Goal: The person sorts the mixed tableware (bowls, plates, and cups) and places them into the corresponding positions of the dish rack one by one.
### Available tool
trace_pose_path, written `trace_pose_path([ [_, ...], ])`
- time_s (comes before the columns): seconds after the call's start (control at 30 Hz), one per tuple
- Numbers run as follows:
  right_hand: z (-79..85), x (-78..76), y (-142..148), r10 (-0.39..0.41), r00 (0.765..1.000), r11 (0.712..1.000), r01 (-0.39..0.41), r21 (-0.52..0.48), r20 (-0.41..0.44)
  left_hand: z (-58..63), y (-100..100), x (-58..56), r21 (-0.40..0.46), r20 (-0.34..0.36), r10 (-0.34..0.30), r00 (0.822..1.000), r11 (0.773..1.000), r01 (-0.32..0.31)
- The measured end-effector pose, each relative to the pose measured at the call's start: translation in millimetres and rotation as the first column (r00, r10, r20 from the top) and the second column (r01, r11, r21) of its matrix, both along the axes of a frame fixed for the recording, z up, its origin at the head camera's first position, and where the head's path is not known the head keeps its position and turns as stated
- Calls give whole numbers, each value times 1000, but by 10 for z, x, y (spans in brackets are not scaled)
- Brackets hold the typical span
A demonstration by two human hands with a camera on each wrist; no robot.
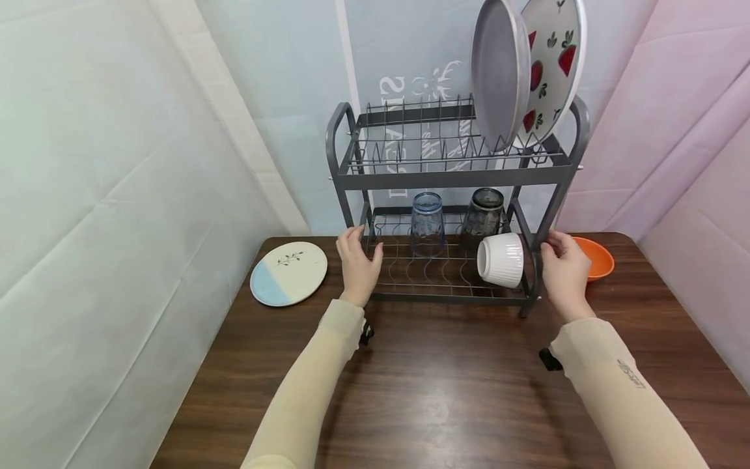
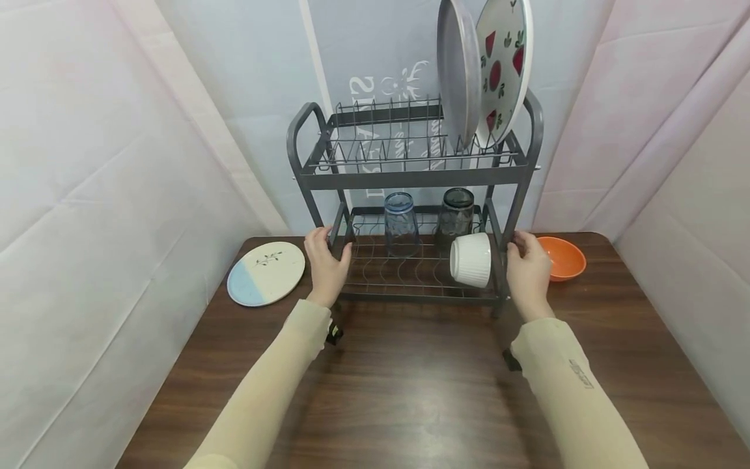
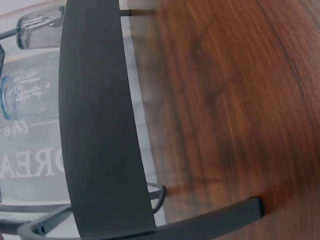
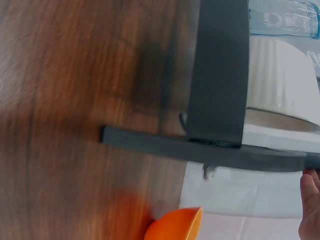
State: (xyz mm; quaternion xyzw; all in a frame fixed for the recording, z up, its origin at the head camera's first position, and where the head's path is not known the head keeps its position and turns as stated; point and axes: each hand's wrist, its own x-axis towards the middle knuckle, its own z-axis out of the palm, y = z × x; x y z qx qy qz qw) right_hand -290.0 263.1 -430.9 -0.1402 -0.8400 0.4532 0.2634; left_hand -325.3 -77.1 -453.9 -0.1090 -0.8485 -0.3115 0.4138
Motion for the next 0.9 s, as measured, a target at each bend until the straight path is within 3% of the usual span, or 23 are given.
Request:
trace_pose_path([
  [0.17, -85, 73, 111, -20, 1000, 999, 20, -26, -15, -27, -53, -22, 63, -1, 55, 998, 997, -55],
  [0.37, -176, 144, 291, -72, 997, 997, 73, -38, 30, 10, -97, -51, 181, 2, 86, 996, 980, -85],
  [0.53, -232, 182, 467, -132, 987, 988, 138, -72, 87, 72, -121, -86, 231, 102, 57, 993, 970, -80],
  [0.73, -301, 175, 718, -198, 943, 975, 217, -46, 266, 130, -118, -107, 253, 273, 10, 962, 964, -82],
  [0.9, -398, 164, 893, -191, 890, 965, 247, -85, 414, 161, -108, -147, 249, 354, -5, 935, 964, -89],
])
